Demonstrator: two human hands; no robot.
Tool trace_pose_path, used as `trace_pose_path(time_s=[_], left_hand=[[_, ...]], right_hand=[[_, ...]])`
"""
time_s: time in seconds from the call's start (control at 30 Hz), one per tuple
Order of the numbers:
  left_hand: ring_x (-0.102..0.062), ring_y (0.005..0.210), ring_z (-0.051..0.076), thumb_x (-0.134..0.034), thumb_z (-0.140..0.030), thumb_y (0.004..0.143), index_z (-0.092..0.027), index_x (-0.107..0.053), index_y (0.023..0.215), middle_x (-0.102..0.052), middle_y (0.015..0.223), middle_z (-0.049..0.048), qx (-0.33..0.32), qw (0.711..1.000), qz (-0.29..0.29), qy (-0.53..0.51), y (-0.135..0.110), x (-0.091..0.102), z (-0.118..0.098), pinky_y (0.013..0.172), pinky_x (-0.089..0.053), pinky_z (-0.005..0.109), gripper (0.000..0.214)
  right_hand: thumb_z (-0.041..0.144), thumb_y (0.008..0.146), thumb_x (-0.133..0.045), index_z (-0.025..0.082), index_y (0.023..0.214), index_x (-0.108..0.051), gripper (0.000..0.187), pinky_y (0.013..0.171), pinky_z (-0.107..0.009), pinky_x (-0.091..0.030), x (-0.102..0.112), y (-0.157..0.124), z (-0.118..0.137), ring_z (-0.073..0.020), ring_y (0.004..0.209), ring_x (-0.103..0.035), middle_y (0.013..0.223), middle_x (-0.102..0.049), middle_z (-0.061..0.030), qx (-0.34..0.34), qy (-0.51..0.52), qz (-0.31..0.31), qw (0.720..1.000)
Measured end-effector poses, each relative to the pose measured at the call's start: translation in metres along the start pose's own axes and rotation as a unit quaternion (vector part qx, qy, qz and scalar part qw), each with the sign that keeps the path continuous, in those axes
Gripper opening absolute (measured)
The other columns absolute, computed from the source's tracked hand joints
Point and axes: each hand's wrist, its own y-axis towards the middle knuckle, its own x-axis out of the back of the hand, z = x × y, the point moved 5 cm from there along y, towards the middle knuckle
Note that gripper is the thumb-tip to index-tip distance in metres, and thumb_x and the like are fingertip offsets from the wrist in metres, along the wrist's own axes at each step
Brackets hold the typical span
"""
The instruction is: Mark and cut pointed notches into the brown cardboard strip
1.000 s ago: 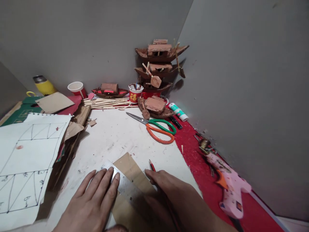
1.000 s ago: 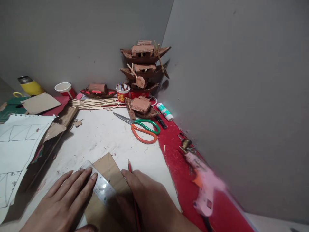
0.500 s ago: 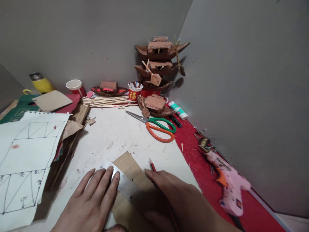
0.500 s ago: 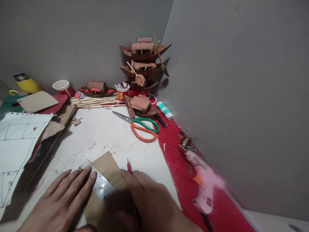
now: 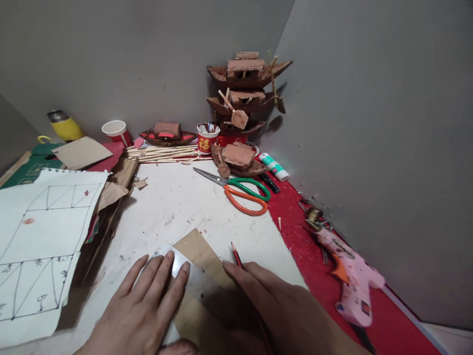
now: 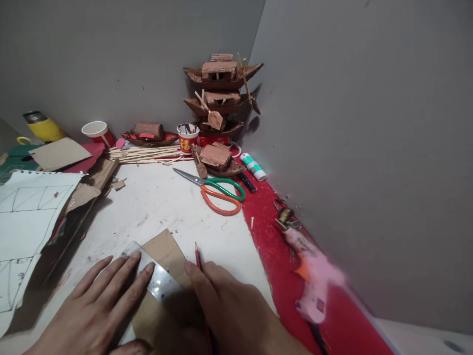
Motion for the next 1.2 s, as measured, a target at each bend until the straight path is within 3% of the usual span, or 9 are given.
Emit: trace_pose_path(time_s=[0.27,0.57,0.7,1.0,1.2], left_hand=[[-0.055,0.119,0.033,-0.042,-0.073,0.083,-0.013,-0.057,0.130,-0.063,0.128,0.0197,0.000,1.000,0.001,-0.003,-0.002,0.003,0.000,0.101,-0.034,0.042,0.078],[-0.050,0.126,0.033,-0.042,-0.073,0.083,-0.009,-0.050,0.137,-0.058,0.134,0.0221,0.001,1.000,-0.005,-0.004,-0.005,-0.002,-0.002,0.102,-0.037,0.040,0.084],[-0.051,0.127,0.033,-0.044,-0.072,0.083,-0.009,-0.047,0.140,-0.057,0.135,0.0214,0.000,1.000,0.026,-0.014,-0.006,-0.006,-0.002,0.100,-0.042,0.039,0.084],[-0.047,0.131,0.036,-0.048,-0.070,0.083,-0.007,-0.027,0.150,-0.050,0.141,0.0225,0.011,0.997,0.045,-0.058,-0.005,-0.001,0.000,0.098,-0.048,0.040,0.094],[-0.046,0.132,0.035,-0.048,-0.070,0.082,-0.009,-0.031,0.149,-0.050,0.142,0.0207,0.017,0.996,0.049,-0.072,-0.007,-0.005,-0.001,0.099,-0.047,0.040,0.092]], right_hand=[[0.021,0.073,-0.072,0.010,0.135,-0.050,0.067,0.066,-0.040,-0.061,0.002,-0.002,0.005,-0.0325,0.087,-0.069,0.111,-0.067,-0.0204,0.037,-0.031,-0.014,0.999],[0.018,0.072,-0.070,0.006,0.133,-0.054,0.064,0.070,-0.040,-0.060,0.000,-0.002,0.009,-0.0326,0.093,-0.067,0.112,-0.067,-0.0207,0.030,-0.046,0.004,0.998],[0.018,0.068,-0.072,0.006,0.133,-0.055,0.068,0.067,-0.042,-0.061,-0.001,0.003,0.007,-0.0331,0.088,-0.068,0.112,-0.068,-0.0214,0.027,-0.052,0.007,0.998],[0.016,0.068,-0.072,0.004,0.130,-0.057,0.064,0.071,-0.038,-0.061,0.002,0.003,0.011,-0.0319,0.094,-0.067,0.111,-0.069,-0.0210,0.053,-0.050,-0.021,0.997],[0.016,0.068,-0.075,0.004,0.129,-0.058,0.065,0.072,-0.038,-0.061,0.004,0.002,0.012,-0.0327,0.097,-0.066,0.112,-0.069,-0.0211,0.055,-0.053,-0.024,0.997]])
